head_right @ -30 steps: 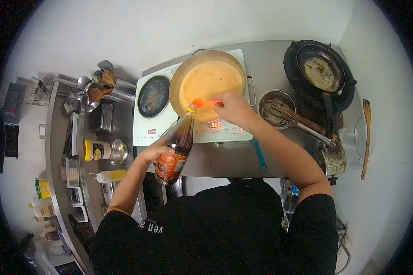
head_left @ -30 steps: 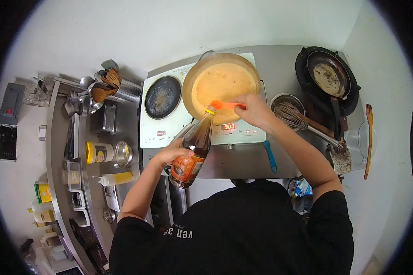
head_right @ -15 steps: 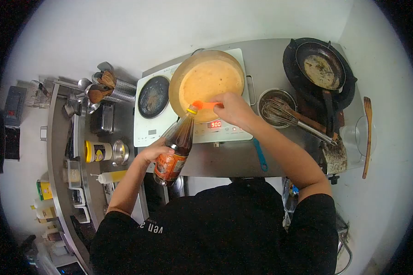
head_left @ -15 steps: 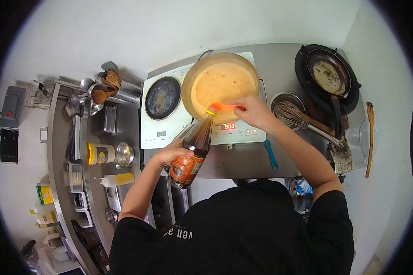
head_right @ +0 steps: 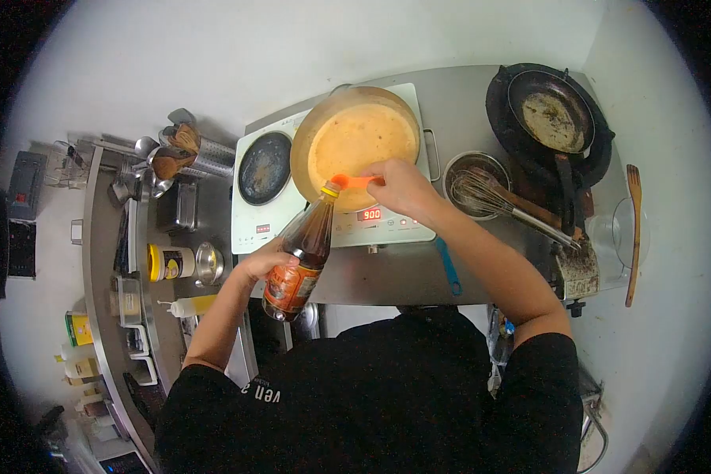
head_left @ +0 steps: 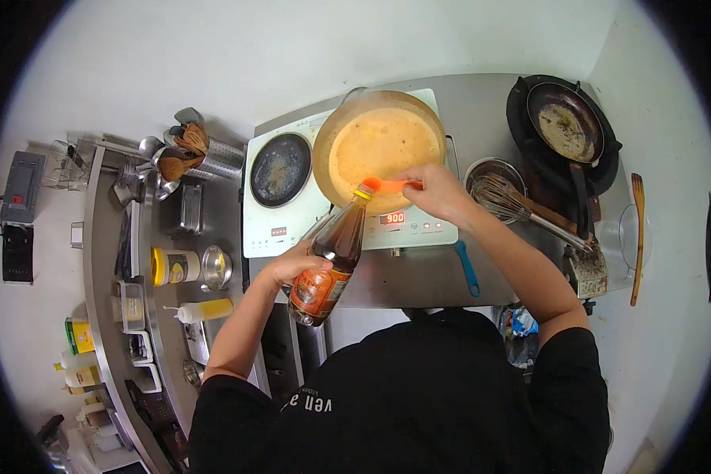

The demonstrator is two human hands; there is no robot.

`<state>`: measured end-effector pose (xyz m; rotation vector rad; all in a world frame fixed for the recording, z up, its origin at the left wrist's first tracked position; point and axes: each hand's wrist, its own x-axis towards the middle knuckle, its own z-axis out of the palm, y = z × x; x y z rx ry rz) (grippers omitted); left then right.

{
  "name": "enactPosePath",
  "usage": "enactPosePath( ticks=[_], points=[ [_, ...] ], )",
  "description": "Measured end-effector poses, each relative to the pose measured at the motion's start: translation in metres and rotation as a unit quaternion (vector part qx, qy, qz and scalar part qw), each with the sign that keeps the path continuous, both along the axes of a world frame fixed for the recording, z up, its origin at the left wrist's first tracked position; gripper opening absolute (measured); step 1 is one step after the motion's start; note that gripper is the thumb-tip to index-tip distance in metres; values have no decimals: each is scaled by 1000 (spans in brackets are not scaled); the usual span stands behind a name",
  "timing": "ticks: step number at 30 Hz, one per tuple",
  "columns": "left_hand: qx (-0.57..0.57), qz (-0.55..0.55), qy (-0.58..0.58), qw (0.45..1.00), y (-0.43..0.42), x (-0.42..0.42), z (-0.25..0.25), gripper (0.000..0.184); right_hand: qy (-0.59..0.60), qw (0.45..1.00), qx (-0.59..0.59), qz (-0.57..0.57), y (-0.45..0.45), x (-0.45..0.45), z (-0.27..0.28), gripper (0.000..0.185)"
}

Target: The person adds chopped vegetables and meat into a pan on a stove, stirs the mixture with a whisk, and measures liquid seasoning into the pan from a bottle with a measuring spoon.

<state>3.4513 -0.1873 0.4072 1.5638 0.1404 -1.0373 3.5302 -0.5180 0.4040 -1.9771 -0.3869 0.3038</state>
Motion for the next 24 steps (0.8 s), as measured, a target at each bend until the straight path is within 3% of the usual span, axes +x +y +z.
enactPosePath(
  ticks=[5,11,15,24],
  points=[
    [10,14,-11,1000,-3,-1,2,85,-18,1000,4,-6,-1,1,-5,34],
    [14,-9,13,1000,0,1,2,86,41,999,-35,4,-2,1,3,33],
    [20,-17,4,1000,-4,1,8,80,36,999,-17,0,-3,1,0,33],
    [16,1,24,1000,-6,0,10,93,39,999,0,5,-4,1,2,33]
  ],
)
